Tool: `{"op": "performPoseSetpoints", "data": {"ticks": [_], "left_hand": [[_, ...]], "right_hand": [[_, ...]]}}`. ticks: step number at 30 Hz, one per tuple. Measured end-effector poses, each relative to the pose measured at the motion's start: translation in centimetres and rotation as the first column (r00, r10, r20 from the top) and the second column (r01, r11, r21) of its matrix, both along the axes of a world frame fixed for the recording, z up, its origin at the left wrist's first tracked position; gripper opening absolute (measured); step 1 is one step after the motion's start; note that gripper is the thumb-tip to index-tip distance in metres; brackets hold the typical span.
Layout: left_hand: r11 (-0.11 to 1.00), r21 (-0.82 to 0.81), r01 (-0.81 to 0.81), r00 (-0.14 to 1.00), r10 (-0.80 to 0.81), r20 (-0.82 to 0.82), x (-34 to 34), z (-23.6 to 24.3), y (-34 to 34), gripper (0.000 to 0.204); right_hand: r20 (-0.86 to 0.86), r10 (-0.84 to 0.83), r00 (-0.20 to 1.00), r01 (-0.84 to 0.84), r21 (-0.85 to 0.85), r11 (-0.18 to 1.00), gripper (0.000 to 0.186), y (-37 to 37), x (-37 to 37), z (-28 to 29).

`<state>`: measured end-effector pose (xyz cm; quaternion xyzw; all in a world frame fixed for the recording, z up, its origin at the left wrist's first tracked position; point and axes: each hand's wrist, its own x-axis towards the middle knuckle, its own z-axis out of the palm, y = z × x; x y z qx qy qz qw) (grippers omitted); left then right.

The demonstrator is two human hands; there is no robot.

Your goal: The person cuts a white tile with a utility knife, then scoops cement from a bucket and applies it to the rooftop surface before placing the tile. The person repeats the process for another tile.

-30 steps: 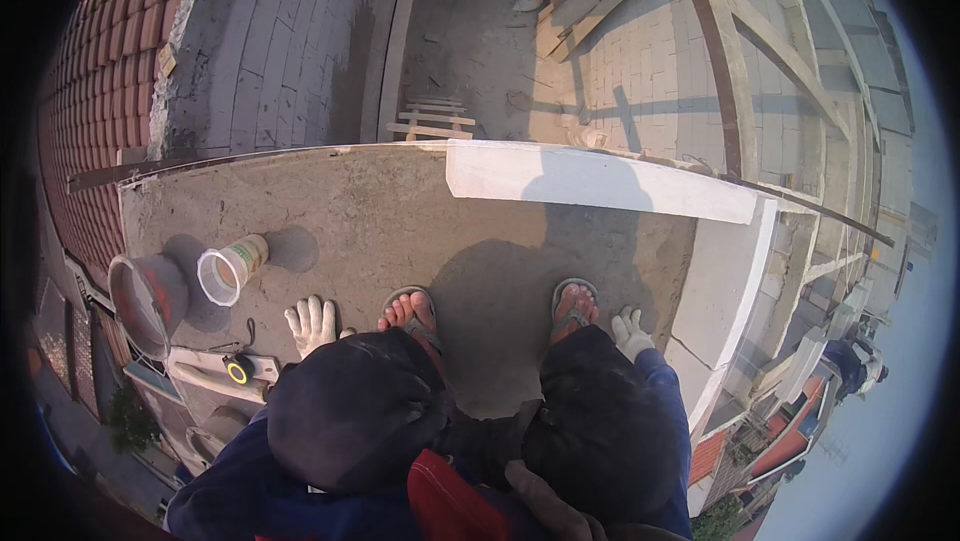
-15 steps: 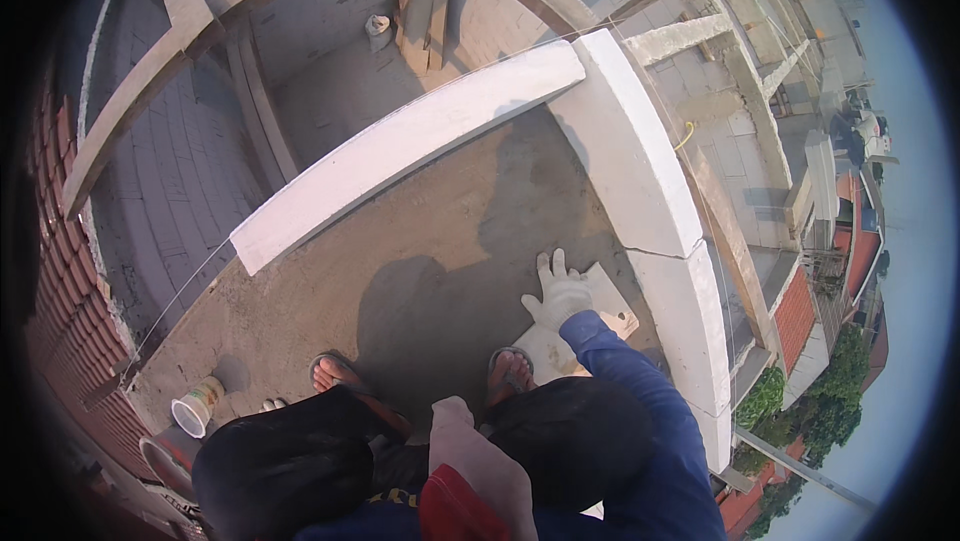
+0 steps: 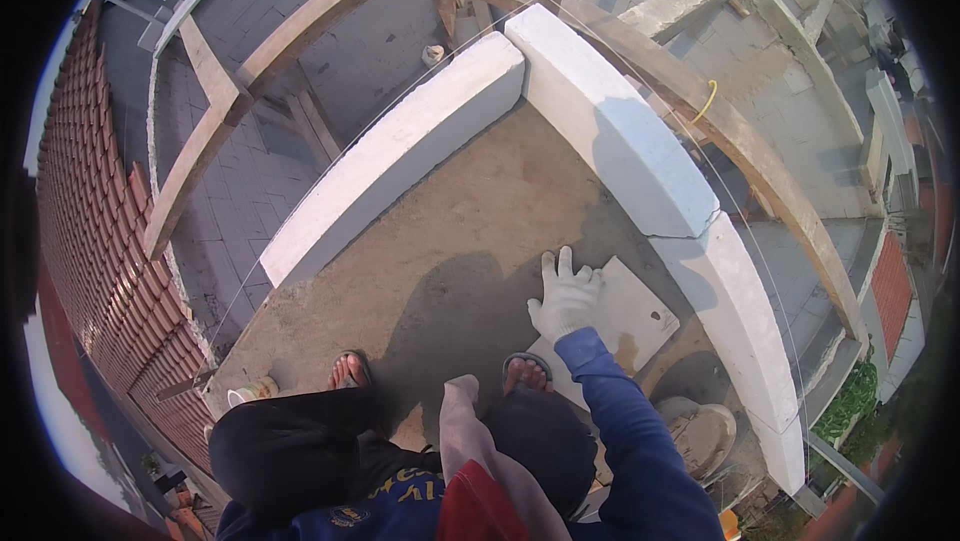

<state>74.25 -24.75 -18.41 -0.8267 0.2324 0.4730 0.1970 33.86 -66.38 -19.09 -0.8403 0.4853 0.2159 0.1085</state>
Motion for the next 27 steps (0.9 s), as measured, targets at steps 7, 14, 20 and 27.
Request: {"op": "performPoseSetpoints", "data": {"ticks": [7,14,20,27], "left_hand": [[0.884,-0.331,0.33,0.944,-0.303,0.13,3.6,-0.1,-4.7,0.043],[0.916,-0.349,-0.198,0.878,0.008,-0.479,2.3,-1.6,-12.5,0.048],[0.866,-0.226,-0.447,0.696,0.178,-0.695,3.6,-3.3,-11.8,0.046],[0.875,-0.07,-0.479,0.497,0.204,-0.843,3.4,-6.1,-12.1,0.054]], "right_hand": [[0.016,-0.015,1.0,0.015,-0.008,1.0,0.095,0.4,0.1,-1.0],[0.203,-0.28,0.938,0.294,-0.041,0.955,0.079,8.1,-2.5,-2.3],[-0.044,-0.579,0.814,0.58,0.078,0.811,0.069,19.5,-9.1,2.3],[0.14,-0.959,0.247,0.899,0.335,0.281,0.061,33.0,-13.5,6.5]]}}
